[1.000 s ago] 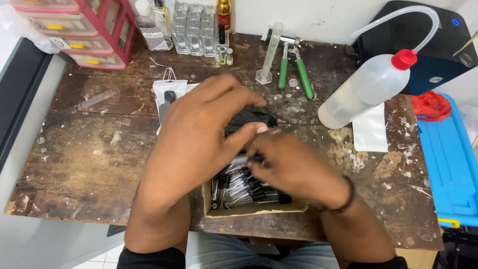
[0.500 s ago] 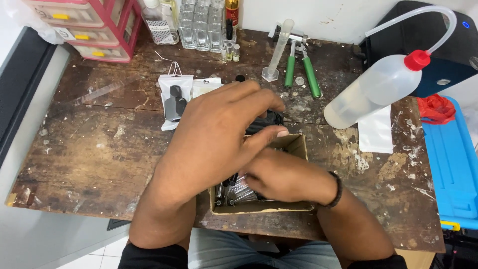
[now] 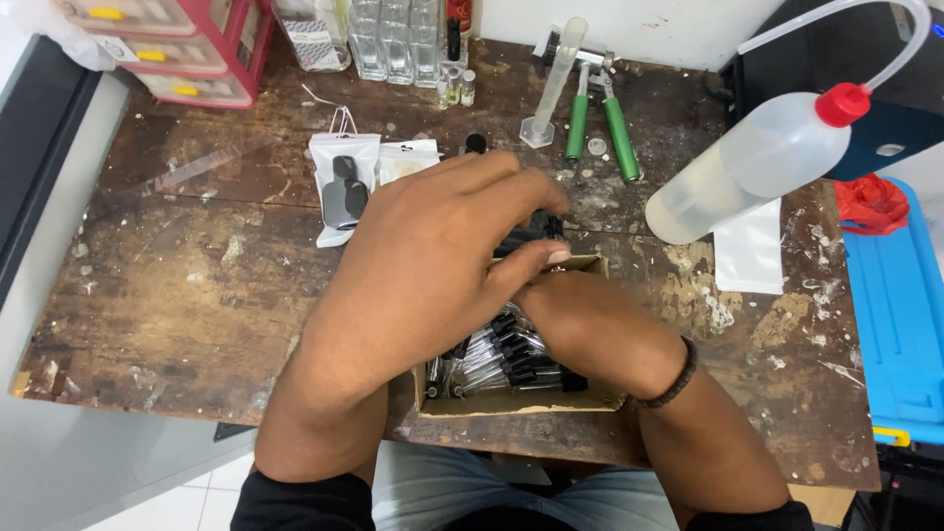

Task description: Assembling small perfume spray bottles by attaching spray nozzles to glass vials.

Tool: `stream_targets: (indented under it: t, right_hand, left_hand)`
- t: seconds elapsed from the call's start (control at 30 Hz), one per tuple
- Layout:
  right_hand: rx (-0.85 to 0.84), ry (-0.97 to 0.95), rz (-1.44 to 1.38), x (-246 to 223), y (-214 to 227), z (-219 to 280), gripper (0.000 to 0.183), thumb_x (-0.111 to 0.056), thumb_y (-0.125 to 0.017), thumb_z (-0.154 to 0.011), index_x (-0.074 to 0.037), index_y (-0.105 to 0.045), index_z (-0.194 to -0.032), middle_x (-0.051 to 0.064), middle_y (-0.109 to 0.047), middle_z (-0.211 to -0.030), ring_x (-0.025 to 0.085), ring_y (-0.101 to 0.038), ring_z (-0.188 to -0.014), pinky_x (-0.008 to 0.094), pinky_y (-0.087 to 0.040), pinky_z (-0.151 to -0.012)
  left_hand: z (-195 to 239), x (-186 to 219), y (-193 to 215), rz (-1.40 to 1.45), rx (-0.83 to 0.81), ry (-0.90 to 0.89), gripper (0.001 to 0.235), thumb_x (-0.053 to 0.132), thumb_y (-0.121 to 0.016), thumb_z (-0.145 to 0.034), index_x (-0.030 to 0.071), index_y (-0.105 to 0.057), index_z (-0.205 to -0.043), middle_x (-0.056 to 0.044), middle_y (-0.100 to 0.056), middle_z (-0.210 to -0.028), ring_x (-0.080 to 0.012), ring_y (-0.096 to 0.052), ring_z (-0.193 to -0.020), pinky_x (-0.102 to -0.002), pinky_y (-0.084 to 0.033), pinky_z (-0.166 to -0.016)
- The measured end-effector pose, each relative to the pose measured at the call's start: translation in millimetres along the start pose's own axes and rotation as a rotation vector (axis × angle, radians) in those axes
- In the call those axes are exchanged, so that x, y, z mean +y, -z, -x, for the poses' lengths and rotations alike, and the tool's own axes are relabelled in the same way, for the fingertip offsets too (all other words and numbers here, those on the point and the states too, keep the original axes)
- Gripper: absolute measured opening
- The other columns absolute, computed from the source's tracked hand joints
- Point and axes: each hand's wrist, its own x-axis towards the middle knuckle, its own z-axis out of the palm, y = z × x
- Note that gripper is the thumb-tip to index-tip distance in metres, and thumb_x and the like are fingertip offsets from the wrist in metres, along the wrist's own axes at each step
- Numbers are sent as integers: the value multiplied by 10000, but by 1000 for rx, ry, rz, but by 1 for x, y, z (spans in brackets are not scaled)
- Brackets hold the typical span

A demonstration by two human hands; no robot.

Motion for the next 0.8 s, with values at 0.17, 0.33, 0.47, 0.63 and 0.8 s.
stream_targets:
  t: [0.17, 0.33, 0.47, 0.63, 0.8]
  right_hand:
    - [34, -4, -74, -11, -8, -13, 149, 4, -446, -918, -80, -564, -886, 155, -660, -805, 334, -639, -647, 470, -464, -542]
    - [-38, -71, -73, -15, -3, -14, 180, 38, -458, -889, -111, -558, -875, 135, -651, -780, 315, -626, -635, 451, -455, -567]
    - [30, 57, -176, -8, -7, -14, 184, -5, -439, -909, -114, -576, -853, 115, -613, -756, 247, -567, -625, 425, -409, -572]
    - [-37, 87, -193, -2, -6, -10, 225, 31, -419, -878, -129, -525, -761, 82, -494, -620, 192, -434, -537, 405, -314, -528]
    - [152, 262, -268, 3, -6, -9, 215, -101, -491, -979, -113, -498, -765, 91, -471, -625, 200, -403, -525, 421, -297, -526]
  left_hand:
    - [0, 1, -1, -12, -13, 0, 226, 245, -746, -963, 84, -676, -1104, -35, -646, -952, -243, -641, -841, -395, -468, -582]
    - [0, 1, -1, -31, 3, -12, 214, 255, -762, -957, 110, -643, -1061, -27, -601, -906, -246, -620, -813, -406, -427, -564]
    - [0, 2, -1, -33, -11, -10, 209, 255, -748, -960, 111, -651, -1078, -25, -609, -909, -244, -623, -827, -408, -436, -566]
    - [0, 2, 0, -27, -22, -13, 193, 231, -749, -962, 103, -637, -1053, -31, -591, -884, -237, -600, -788, -402, -422, -549]
    - [0, 1, 0, -22, -16, -28, 212, 229, -765, -963, 103, -634, -1073, -43, -601, -917, -254, -621, -823, -406, -438, -568]
